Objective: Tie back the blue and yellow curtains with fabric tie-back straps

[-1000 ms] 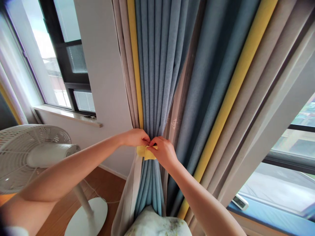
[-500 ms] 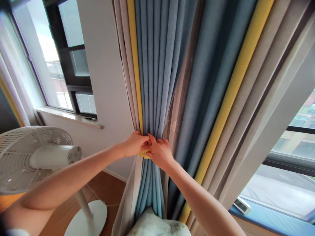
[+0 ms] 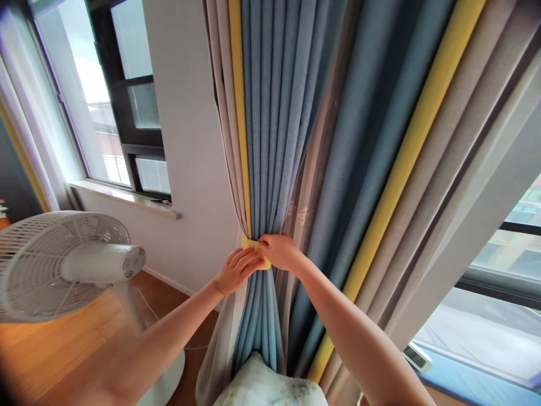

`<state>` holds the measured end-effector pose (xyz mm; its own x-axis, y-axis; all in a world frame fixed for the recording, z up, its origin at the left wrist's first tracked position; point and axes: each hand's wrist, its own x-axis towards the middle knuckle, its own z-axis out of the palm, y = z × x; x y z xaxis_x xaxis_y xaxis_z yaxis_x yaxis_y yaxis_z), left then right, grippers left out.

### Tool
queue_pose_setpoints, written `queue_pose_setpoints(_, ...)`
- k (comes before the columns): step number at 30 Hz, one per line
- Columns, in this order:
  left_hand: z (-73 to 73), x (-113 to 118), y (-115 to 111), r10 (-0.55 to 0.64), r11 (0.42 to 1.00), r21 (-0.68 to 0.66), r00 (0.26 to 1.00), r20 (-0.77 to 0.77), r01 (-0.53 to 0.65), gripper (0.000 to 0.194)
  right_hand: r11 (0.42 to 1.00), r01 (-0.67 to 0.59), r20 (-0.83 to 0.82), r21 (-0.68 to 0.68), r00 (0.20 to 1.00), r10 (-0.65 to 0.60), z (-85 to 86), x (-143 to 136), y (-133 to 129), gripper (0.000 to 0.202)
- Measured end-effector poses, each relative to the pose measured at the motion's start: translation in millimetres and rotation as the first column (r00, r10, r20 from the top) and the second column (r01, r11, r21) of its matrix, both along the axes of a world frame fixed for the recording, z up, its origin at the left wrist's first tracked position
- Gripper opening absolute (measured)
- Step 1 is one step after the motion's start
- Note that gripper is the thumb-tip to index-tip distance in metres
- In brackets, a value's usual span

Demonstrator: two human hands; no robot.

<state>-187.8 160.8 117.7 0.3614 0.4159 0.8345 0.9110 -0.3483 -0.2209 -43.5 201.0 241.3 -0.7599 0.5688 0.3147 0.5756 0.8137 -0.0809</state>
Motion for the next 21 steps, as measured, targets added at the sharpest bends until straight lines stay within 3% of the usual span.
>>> queue_pose_setpoints(4, 0.6, 4.0, 1.5, -0.010, 0.999, -0.048, 0.996, 0.084, 0.015, 0.023, 0.998, 0.052, 0.023, -0.028, 0.998, -0.051, 4.9, -0.7, -2.0, 0.023)
queue_pose_setpoints(9, -3.3, 7.1, -4.3, -0.021, 0.976, -0.210, 0.981, 0.192, 0.062, 0.030, 0.998, 0.051, 0.018, 0.023, 0.998, -0.052, 2.8, 1.7, -0.6, 0.022)
queue_pose_setpoints(12, -8.9, 19.5, -14.3, 0.004, 0.976, -0.210, 0.958, 0.286, 0.059, 0.028, 0.997, 0.065, -0.023, 0.046, 0.998, -0.064, 0.7, 2.2, -0.1, 0.022)
queue_pose_setpoints(14, -14.4, 34.8, -22.9, -0.001, 0.974, -0.205, 0.904, 0.428, 0.098, 0.020, 0.997, 0.060, -0.043, 0.043, 0.997, -0.058, -0.7, 2.0, 0.5, 0.022)
queue_pose_setpoints(15, -17.1, 43.5, -26.4, -0.014, 0.965, -0.211, 0.837, 0.547, 0.155, 0.017, 0.998, 0.058, -0.044, 0.039, 0.997, -0.056, -1.2, 1.7, 0.8, 0.023)
queue_pose_setpoints(16, -19.5, 52.2, -28.7, -0.029, 0.943, -0.219, 0.721, 0.692, 0.248, 0.019, 0.998, 0.058, -0.040, 0.034, 0.998, -0.057, -1.6, 1.5, 1.1, 0.023)
queue_pose_setpoints(17, -21.2, 60.3, -29.4, -0.033, 0.904, -0.206, 0.542, 0.840, 0.374, 0.025, 0.998, 0.060, -0.034, 0.029, 0.998, -0.059, -1.9, 1.2, 1.4, 0.023)
queue_pose_setpoints(19, -21.7, 73.0, -25.9, 0.012, 0.789, -0.039, 0.049, 0.999, 0.613, 0.035, 0.998, 0.063, -0.021, 0.021, 0.998, -0.062, -2.0, 0.6, 1.4, 0.024)
queue_pose_setpoints(20, -20.4, 77.2, -22.1, 0.036, 0.740, 0.102, -0.191, 0.981, 0.665, 0.036, 0.998, 0.065, -0.018, 0.020, 0.998, -0.065, -1.9, 0.3, 1.1, 0.024)
queue_pose_setpoints(21, -18.1, 80.0, -17.6, 0.041, 0.710, 0.242, -0.381, 0.924, 0.662, 0.035, 0.998, 0.068, -0.017, 0.020, 0.998, -0.067, -1.8, 0.1, 0.6, 0.024)
